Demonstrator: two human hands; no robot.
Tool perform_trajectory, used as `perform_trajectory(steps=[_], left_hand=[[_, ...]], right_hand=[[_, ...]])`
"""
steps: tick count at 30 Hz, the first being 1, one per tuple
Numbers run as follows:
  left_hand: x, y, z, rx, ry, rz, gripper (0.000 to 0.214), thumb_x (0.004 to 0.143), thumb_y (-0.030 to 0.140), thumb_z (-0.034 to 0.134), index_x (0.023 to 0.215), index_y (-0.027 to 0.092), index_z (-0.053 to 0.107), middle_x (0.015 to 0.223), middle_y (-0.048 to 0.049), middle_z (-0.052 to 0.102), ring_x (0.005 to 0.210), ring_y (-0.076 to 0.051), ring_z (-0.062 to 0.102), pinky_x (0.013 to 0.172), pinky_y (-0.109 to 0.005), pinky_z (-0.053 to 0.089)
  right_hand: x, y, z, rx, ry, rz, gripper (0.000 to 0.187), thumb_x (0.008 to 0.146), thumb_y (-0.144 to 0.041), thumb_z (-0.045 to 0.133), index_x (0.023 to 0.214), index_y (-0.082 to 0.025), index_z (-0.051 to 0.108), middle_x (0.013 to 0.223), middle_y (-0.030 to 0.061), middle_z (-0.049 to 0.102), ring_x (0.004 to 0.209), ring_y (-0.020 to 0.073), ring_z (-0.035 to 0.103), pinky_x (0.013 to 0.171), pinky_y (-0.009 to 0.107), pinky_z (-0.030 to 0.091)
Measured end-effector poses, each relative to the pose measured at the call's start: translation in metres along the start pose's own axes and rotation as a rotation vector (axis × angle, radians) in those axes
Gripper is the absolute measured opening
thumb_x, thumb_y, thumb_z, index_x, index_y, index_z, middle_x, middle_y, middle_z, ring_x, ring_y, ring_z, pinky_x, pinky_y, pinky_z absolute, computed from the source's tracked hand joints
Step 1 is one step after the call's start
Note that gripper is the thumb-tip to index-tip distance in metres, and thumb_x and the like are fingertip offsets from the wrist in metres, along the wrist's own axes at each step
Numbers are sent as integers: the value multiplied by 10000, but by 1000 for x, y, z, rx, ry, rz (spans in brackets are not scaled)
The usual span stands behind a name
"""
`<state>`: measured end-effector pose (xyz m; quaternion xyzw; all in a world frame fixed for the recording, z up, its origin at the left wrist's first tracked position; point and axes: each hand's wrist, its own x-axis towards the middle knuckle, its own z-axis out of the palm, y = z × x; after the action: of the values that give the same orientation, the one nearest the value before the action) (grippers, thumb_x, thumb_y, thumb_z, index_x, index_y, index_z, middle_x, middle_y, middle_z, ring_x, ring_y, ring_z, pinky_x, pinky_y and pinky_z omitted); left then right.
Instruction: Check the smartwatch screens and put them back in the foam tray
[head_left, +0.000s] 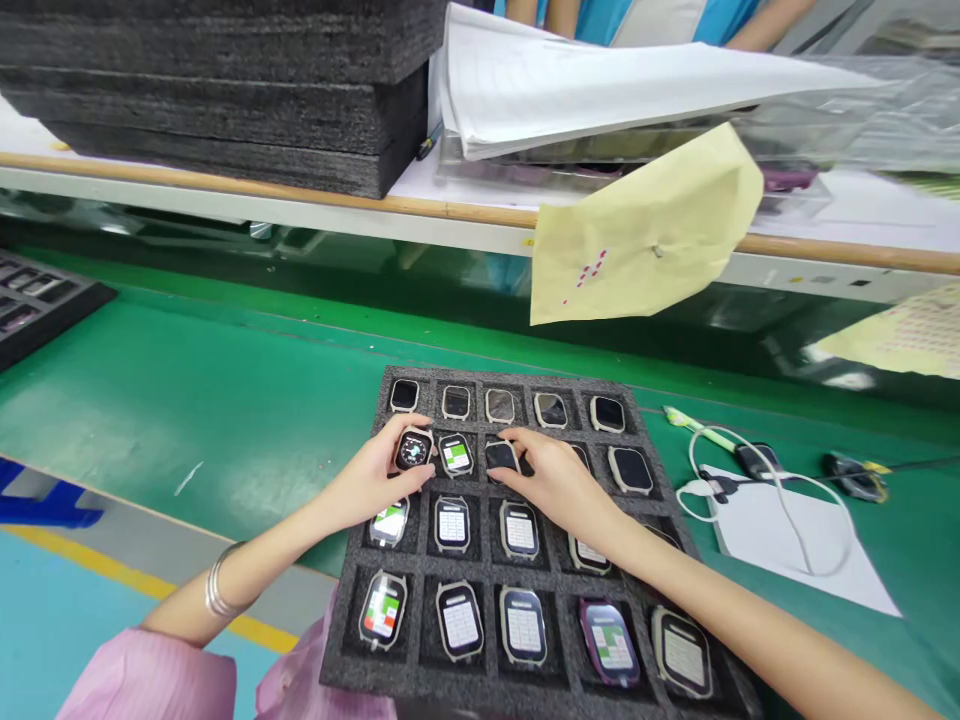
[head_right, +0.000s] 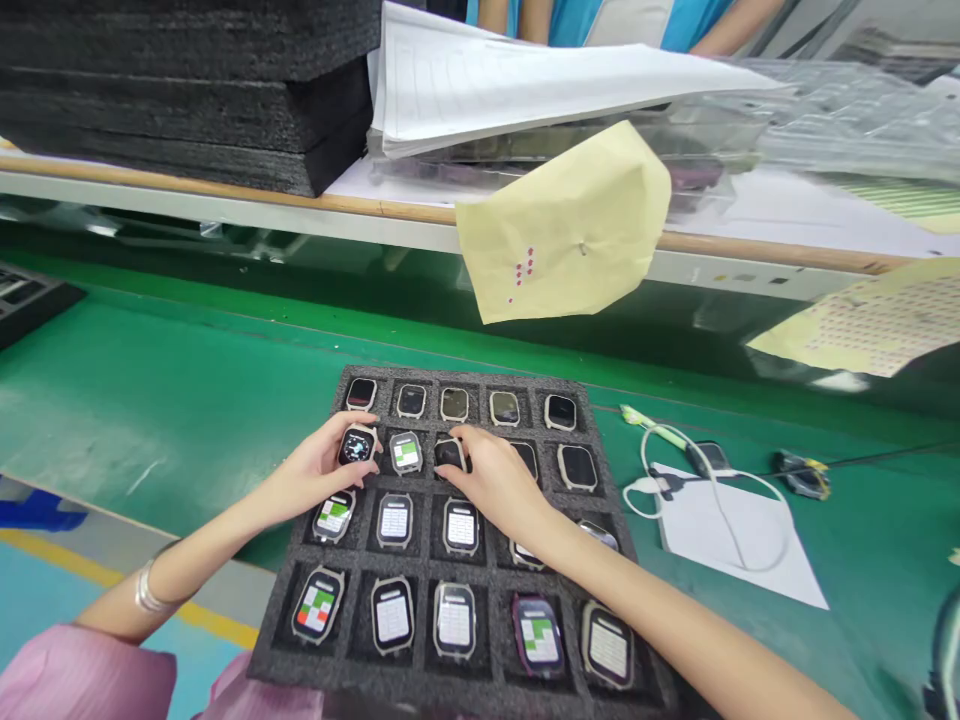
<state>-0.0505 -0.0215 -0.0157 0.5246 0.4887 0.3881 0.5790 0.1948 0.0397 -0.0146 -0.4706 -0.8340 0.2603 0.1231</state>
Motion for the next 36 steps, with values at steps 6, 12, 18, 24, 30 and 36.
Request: perform_trajectory(steps=[6, 12, 18, 24, 30, 36], left_hand=[[11, 28, 12, -120, 20, 25, 392, 805, 184, 650, 1163, 192, 490, 935, -29, 602, 808, -167, 621, 612, -248, 525], [27, 51, 28, -227, 60, 55, 382, 777, 167, 681, 1128, 170, 529, 868, -20, 618, 689, -132, 618, 567, -230, 499], [37, 40, 35, -329, 109, 67, 372, 788, 212, 695, 1127, 161, 553, 845, -19, 613, 663, -128, 617, 538, -222, 471], [34, 29, 33, -322, 93, 23, 404, 767, 226, 719, 1127, 164, 547, 836, -18, 611, 659, -136, 603, 536, -231, 460], [29, 25, 32, -160, 59, 23, 306, 804, 200, 680, 1067, 190, 525, 721, 43, 538, 535, -84, 490, 507, -209, 405], [27, 21, 32, -97, 54, 39, 239, 820, 180, 646, 1013, 196, 506, 741, 48, 483, 529, -73, 476, 464, -189, 361]], right_hand=[[2, -1, -29, 302, -54, -77, 214, 822, -259, 713, 1006, -153, 684, 856, 45, 643, 699, 176, 620, 612, 280, 520], [1, -6, -57, 919, -25, -57, 216, 910, -334, 636, 1060, -185, 595, 1081, 105, 676, 590, 127, 627, 443, 227, 497], [4, 0, -51, 1257, -125, -7, 465, 887, -293, 681, 1330, -248, 546, 1183, 121, 657, 563, 103, 607, 418, 202, 461], [6, 5, -40, 1416, -221, 13, 426, 850, -244, 732, 1263, -225, 627, 1101, 104, 684, 558, 97, 600, 467, 215, 471], [3, 5, -37, 1482, -326, 2, 472, 842, -289, 735, 1290, -218, 604, 1013, 105, 710, 513, 113, 616, 440, 230, 498], [2, 3, -35, 1510, -342, 13, 432, 847, -271, 722, 1260, -198, 617, 1020, 120, 707, 517, 111, 626, 442, 217, 497]])
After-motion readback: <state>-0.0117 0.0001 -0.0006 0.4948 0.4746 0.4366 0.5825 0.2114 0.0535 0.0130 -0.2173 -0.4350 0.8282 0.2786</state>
